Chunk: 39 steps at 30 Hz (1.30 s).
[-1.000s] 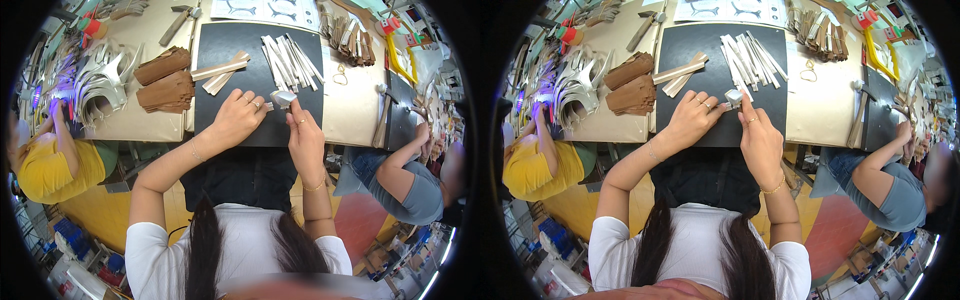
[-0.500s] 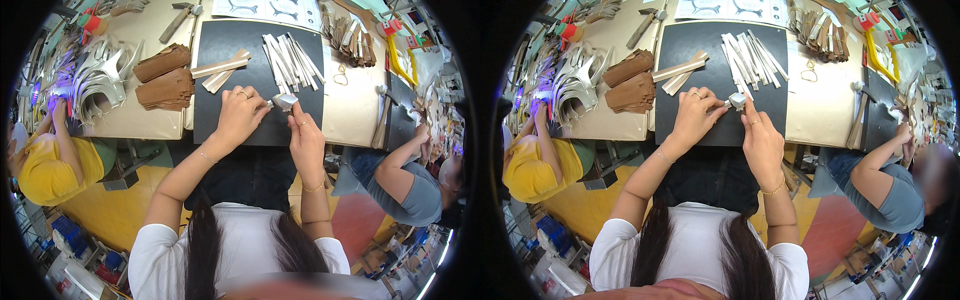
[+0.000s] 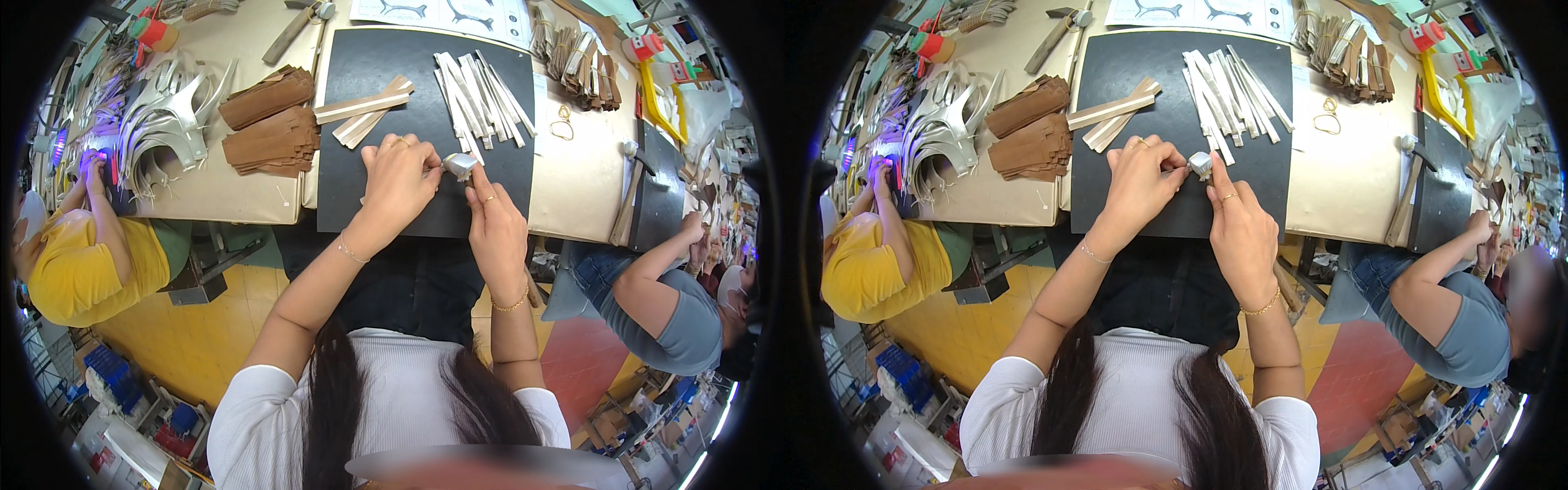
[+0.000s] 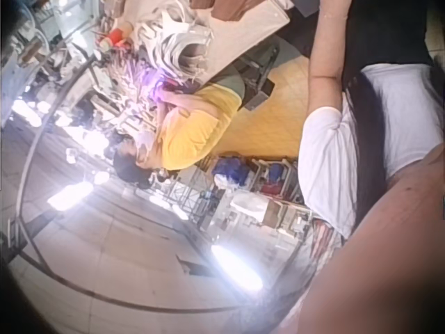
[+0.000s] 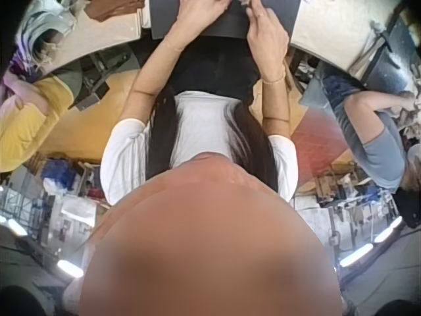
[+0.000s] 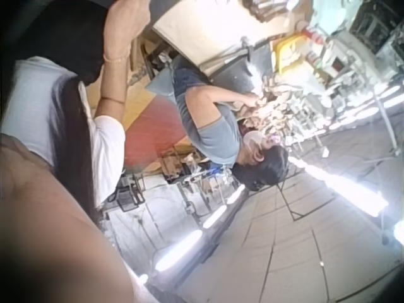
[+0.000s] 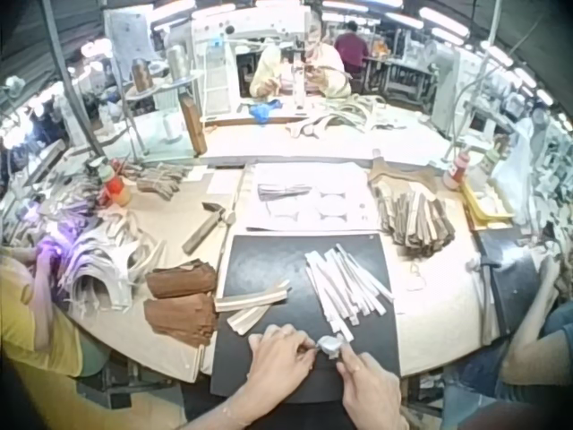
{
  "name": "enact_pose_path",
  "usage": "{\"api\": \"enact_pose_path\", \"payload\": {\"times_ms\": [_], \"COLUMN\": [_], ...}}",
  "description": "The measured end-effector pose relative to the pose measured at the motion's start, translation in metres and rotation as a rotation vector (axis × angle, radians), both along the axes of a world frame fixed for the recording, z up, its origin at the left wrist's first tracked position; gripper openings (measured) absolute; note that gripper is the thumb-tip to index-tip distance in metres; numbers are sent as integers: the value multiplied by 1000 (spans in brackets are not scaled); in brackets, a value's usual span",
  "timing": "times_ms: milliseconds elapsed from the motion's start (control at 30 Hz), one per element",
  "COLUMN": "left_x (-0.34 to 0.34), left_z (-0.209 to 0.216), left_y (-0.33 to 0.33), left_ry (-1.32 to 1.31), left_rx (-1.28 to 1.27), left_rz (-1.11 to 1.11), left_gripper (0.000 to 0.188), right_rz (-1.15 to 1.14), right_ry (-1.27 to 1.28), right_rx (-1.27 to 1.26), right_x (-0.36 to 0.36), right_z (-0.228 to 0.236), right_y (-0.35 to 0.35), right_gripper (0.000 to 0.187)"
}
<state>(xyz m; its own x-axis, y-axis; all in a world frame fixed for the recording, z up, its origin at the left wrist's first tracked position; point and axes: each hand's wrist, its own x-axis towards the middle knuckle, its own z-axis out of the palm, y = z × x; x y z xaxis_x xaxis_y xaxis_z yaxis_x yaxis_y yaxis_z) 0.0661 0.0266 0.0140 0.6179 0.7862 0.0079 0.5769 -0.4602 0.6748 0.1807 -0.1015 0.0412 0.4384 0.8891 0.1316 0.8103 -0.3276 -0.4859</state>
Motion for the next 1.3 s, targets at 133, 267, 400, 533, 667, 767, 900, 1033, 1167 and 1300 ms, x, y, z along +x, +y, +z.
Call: {"api": "enact_pose_path", "payload": {"times_ms": [133,267,400,533,667,767,900,1033,1167,1300], "left_x": [0,-1,0,2,2,1,-6,-19,-19,-14], "left_z": [0,-1,-2,-4,-4,-5,-7,-9,-13,-12], "left_y": [1,1,-2,-8,-9,-9,-13,-19,-18,-17], "left_ry": [3,-10,-14,-5,-8,2,-48,-104,-133,-95], "left_rx": [-11,-6,34,99,119,120,205,232,183,160], "left_rz": [-8,-17,-3,31,38,24,9,19,52,64], "left_gripper": [9,9,8,8,7,7,7,10,8,6], "right_rz": [-2,-6,-24,-15,-22,2,7,3,12,11], "right_ry": [0,0,-25,-47,15,-36,-83,-78,-80,-80], "right_rx": [-25,-22,4,-2,100,20,-72,-97,-90,-55], "right_x": [1,-1,-3,0,3,2,-1,-3,0,1], "right_z": [1,-1,-4,-2,7,8,5,5,7,8], "right_y": [0,0,3,5,1,0,3,4,4,5], "right_gripper": [48,48,47,47,47,46,44,44,45,44]}}
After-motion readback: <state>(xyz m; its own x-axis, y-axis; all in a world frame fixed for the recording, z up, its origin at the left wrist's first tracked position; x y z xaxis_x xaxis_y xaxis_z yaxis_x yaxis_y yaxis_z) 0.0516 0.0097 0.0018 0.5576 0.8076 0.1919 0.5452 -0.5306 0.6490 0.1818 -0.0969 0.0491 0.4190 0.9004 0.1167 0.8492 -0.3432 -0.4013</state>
